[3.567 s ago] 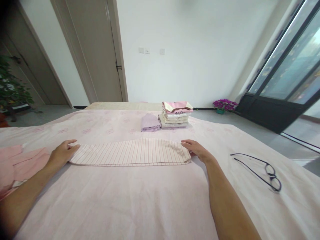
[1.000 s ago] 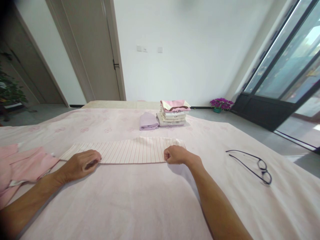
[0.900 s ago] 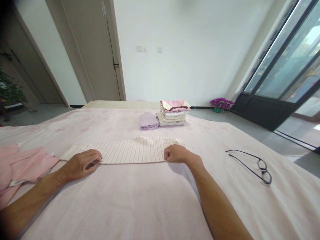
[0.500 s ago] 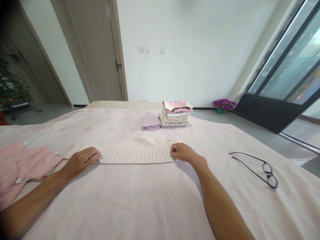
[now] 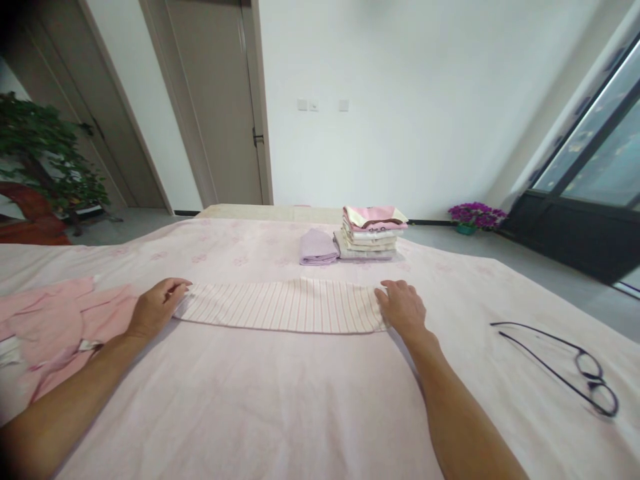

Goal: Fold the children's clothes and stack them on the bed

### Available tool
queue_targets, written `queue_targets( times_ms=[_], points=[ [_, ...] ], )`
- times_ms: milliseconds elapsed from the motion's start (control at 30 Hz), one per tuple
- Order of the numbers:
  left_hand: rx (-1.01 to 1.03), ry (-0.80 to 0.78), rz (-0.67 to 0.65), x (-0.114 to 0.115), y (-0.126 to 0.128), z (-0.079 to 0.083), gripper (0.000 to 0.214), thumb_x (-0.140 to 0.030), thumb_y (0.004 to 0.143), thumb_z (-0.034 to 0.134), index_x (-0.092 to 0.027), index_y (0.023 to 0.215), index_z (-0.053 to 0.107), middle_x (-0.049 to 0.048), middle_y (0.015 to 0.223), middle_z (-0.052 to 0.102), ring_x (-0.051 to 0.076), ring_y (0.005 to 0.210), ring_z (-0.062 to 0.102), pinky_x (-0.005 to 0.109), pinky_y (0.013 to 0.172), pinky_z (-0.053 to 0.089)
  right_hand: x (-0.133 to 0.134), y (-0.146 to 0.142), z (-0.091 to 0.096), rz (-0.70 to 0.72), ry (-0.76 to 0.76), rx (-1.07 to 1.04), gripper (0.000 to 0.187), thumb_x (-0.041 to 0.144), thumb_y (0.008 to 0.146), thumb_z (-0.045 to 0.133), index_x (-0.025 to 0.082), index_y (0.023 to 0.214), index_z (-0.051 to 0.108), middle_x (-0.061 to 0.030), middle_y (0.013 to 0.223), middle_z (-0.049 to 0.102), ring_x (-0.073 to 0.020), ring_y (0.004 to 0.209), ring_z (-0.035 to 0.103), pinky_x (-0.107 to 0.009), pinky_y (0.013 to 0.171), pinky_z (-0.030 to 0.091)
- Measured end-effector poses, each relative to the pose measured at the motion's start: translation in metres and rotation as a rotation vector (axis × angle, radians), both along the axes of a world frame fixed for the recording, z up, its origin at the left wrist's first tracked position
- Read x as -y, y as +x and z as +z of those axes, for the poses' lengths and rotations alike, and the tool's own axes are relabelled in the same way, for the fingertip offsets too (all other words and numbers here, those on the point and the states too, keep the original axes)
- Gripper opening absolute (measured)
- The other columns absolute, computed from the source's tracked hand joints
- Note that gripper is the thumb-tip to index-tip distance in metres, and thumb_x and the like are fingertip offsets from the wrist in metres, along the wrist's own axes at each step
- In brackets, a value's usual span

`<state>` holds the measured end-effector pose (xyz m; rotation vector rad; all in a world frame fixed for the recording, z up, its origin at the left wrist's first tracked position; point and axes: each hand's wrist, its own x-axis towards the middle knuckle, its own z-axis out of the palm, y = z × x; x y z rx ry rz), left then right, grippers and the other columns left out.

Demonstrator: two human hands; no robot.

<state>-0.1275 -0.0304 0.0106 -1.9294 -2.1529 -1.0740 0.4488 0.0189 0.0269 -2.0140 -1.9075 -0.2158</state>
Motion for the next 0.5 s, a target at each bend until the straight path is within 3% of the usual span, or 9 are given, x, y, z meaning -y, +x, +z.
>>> queue_targets(
  times_ms=[67, 167, 267, 367, 500],
  points=[
    [-0.152, -0.090, -0.065, -0.001, 0.005, -0.001, 0.030, -0.041, 0.091, 0.041, -0.024, 0.096, 0.066, 0.0013, 0.101, 0.072, 0.020, 0.092, 0.064, 0.028, 0.081, 0.045, -0.004, 0.008, -0.008, 0.040, -0.085, -0.090, 0.041, 0.047, 0.093, 0.044, 0.022, 0.115, 0.068, -0.0119, 0.107, 0.066, -0.0248, 0.097, 0.061, -0.034, 0.081, 0.042],
    [-0.323, -0.188, -0.050, -0.002, 0.015, 0.001, 0.031, -0.041, 0.091, 0.040, -0.024, 0.086, 0.066, 0.0028, 0.094, 0.071, 0.023, 0.093, 0.062, 0.030, 0.078, 0.044, -0.010, 0.017, -0.017, 0.070, -0.083, -0.229, 0.040, 0.049, 0.091, 0.046, 0.022, 0.110, 0.069, -0.0096, 0.105, 0.068, -0.0224, 0.095, 0.062, -0.030, 0.079, 0.042],
    [-0.362, -0.141, -0.046, -0.004, 0.034, 0.008, 0.032, -0.039, 0.093, 0.038, -0.023, 0.086, 0.065, 0.0036, 0.093, 0.070, 0.023, 0.093, 0.061, 0.031, 0.079, 0.043, -0.014, 0.021, -0.020, 0.045, -0.036, -0.341, 0.041, 0.047, 0.094, 0.039, 0.021, 0.097, 0.070, -0.0092, 0.098, 0.070, -0.0211, 0.089, 0.062, -0.029, 0.074, 0.041],
    [-0.307, -0.058, -0.135, -0.010, 0.070, 0.020, 0.031, -0.037, 0.094, 0.038, -0.024, 0.089, 0.065, 0.0019, 0.096, 0.070, 0.020, 0.095, 0.062, 0.030, 0.082, 0.043, -0.017, 0.022, -0.021, 0.022, -0.029, -0.398, 0.039, 0.044, 0.094, 0.037, 0.020, 0.084, 0.067, -0.0073, 0.085, 0.070, -0.0194, 0.080, 0.061, -0.028, 0.069, 0.040],
    [-0.232, -0.030, -0.295, -0.032, 0.135, 0.035, 0.029, -0.035, 0.095, 0.040, -0.023, 0.093, 0.067, 0.0017, 0.098, 0.071, 0.019, 0.096, 0.063, 0.029, 0.083, 0.044, -0.013, 0.024, -0.024, 0.089, -0.055, -0.428, 0.022, 0.038, 0.085, 0.048, 0.022, 0.084, 0.063, -0.0028, 0.079, 0.067, -0.0178, 0.074, 0.059, -0.027, 0.066, 0.039]
  ],
)
